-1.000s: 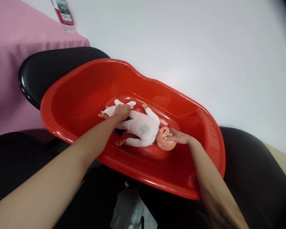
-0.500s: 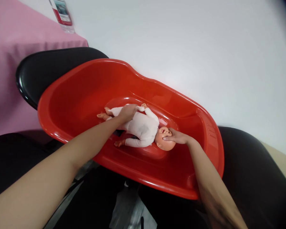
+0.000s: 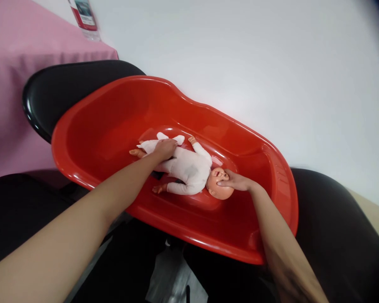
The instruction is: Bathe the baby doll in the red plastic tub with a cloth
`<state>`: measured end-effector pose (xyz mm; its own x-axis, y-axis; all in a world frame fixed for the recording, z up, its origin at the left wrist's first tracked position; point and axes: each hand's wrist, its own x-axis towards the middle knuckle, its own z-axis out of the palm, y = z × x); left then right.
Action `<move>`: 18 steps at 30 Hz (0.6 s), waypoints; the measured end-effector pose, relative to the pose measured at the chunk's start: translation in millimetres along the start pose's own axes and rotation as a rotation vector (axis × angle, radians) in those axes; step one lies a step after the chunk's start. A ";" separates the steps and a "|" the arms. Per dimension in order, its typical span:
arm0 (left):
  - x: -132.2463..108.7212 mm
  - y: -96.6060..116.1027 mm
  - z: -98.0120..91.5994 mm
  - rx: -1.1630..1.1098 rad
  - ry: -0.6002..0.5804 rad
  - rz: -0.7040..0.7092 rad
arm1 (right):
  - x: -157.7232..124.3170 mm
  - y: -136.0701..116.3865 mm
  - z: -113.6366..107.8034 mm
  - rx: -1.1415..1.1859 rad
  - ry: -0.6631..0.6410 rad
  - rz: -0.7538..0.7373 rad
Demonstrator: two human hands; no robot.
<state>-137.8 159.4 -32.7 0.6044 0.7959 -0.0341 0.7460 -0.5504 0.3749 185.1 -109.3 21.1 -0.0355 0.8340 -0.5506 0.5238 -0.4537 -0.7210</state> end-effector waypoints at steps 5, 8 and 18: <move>5.3 -12.4 3.1 0.133 -0.011 -0.125 | 1.2 0.2 0.3 -0.016 0.023 0.052; 8.2 -16.9 6.4 0.133 0.005 -0.190 | 1.3 -1.0 0.8 0.001 0.016 0.061; 12.1 -20.5 2.7 0.014 0.038 -0.337 | 1.0 -3.0 1.1 0.003 0.020 0.042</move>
<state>-144.9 179.6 -43.4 0.3123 0.9424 -0.1199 0.9060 -0.2576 0.3358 182.6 -107.5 22.3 0.0038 0.8204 -0.5717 0.5219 -0.4893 -0.6987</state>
